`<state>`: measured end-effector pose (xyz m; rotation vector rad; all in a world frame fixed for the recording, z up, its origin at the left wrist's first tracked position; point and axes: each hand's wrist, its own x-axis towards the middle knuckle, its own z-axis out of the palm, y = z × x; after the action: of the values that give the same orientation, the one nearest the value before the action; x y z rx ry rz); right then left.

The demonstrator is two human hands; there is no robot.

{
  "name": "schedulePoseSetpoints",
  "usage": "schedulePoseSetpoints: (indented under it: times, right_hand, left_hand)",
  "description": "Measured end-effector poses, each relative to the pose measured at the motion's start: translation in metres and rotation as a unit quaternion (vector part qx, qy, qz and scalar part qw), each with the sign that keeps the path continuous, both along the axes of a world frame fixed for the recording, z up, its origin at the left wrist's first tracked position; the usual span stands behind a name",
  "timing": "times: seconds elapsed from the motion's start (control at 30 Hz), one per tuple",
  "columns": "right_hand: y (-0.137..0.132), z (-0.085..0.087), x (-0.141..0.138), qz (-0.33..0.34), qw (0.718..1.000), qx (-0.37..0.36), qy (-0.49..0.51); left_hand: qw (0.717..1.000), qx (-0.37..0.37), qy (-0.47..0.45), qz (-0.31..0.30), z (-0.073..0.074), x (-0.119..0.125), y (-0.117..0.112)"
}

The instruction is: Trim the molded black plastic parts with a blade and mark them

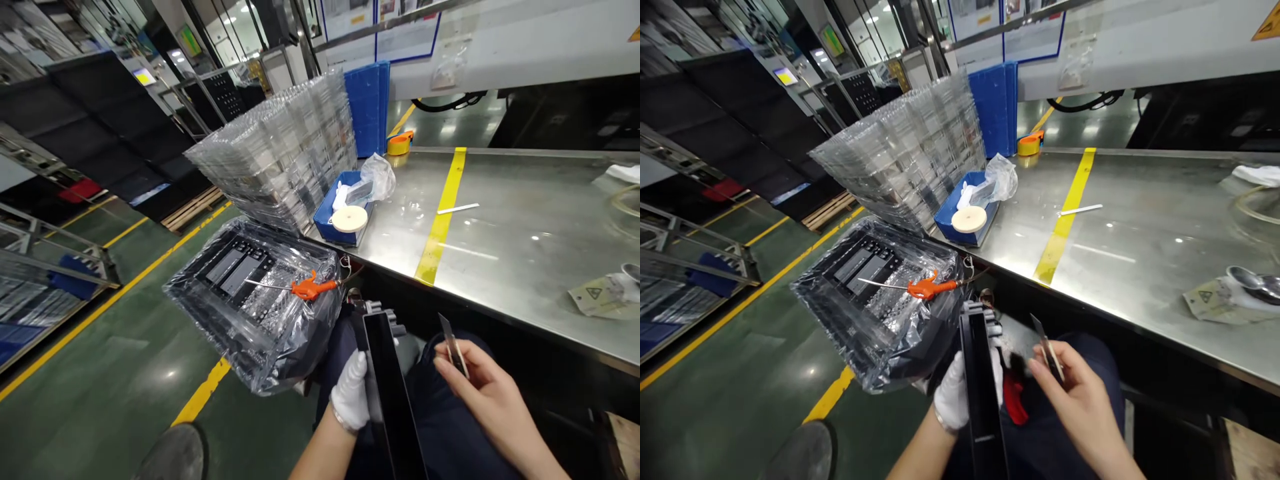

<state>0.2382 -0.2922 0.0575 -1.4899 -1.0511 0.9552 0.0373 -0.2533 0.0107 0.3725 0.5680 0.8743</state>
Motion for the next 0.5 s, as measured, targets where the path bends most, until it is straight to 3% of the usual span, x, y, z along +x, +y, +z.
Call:
schedulePoseSetpoints:
  times: [0.13, 0.3, 0.4, 0.5]
  right_hand:
    - [0.017, 0.017, -0.025, 0.021, 0.998, 0.065, -0.014]
    - [0.022, 0.026, -0.040, 0.049, 0.988, 0.126, -0.072]
    - [0.018, 0.034, -0.040, 0.120, 0.981, 0.123, -0.088]
    - [0.016, 0.045, -0.025, 0.202, 0.962, 0.125, -0.132]
  left_hand:
    - [0.998, -0.010, -0.032, -0.048, 0.004, 0.011, -0.008]
    - [0.987, -0.089, -0.058, -0.119, 0.030, 0.010, -0.002]
    - [0.977, -0.134, -0.074, -0.149, 0.039, 0.004, 0.006]
    - [0.980, -0.132, -0.086, -0.123, 0.035, 0.000, 0.014]
